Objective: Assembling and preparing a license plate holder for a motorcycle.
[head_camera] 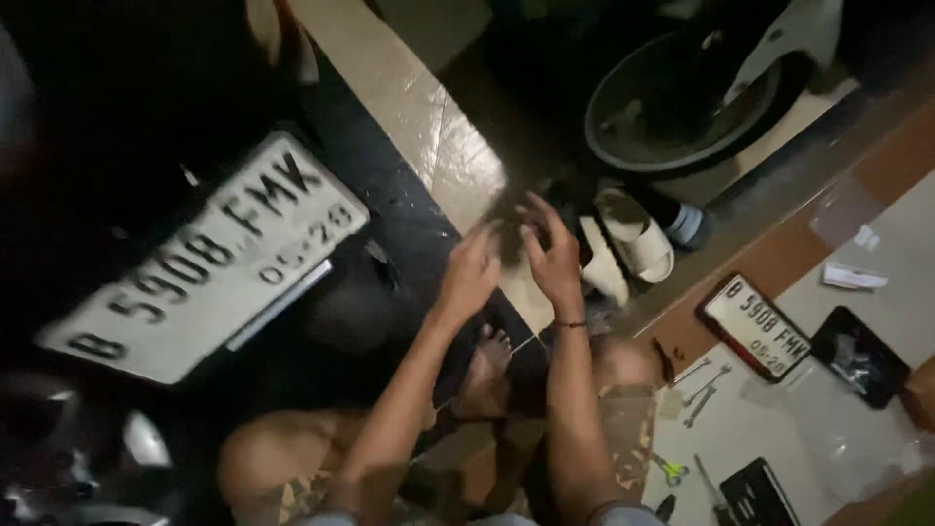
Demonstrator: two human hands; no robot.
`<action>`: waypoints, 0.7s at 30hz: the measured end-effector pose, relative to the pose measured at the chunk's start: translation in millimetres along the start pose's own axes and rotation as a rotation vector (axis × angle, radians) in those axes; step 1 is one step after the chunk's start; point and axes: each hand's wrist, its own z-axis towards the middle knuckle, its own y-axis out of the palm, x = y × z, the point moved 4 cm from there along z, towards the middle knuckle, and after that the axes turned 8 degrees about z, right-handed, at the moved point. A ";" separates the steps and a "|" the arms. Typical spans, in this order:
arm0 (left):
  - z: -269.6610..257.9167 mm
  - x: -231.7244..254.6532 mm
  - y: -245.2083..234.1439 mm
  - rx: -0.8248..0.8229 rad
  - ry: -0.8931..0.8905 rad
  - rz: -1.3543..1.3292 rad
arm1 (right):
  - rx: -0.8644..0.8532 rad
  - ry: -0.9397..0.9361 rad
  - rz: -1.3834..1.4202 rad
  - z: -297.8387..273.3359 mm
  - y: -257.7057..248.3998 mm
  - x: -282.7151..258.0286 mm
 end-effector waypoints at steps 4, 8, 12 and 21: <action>-22.0 -39.3 37.4 0.090 0.129 0.151 | 0.016 -0.006 -0.176 -30.3 15.2 11.6; -56.7 -21.3 45.8 0.192 0.217 0.164 | 0.030 0.072 -0.357 -95.8 20.1 30.9; -132.0 -1.1 68.3 0.122 0.084 0.139 | 0.108 -0.182 -0.108 -196.8 3.8 56.1; -302.4 91.4 21.0 0.126 0.475 0.335 | 0.281 -0.263 0.092 -346.6 -14.1 -80.2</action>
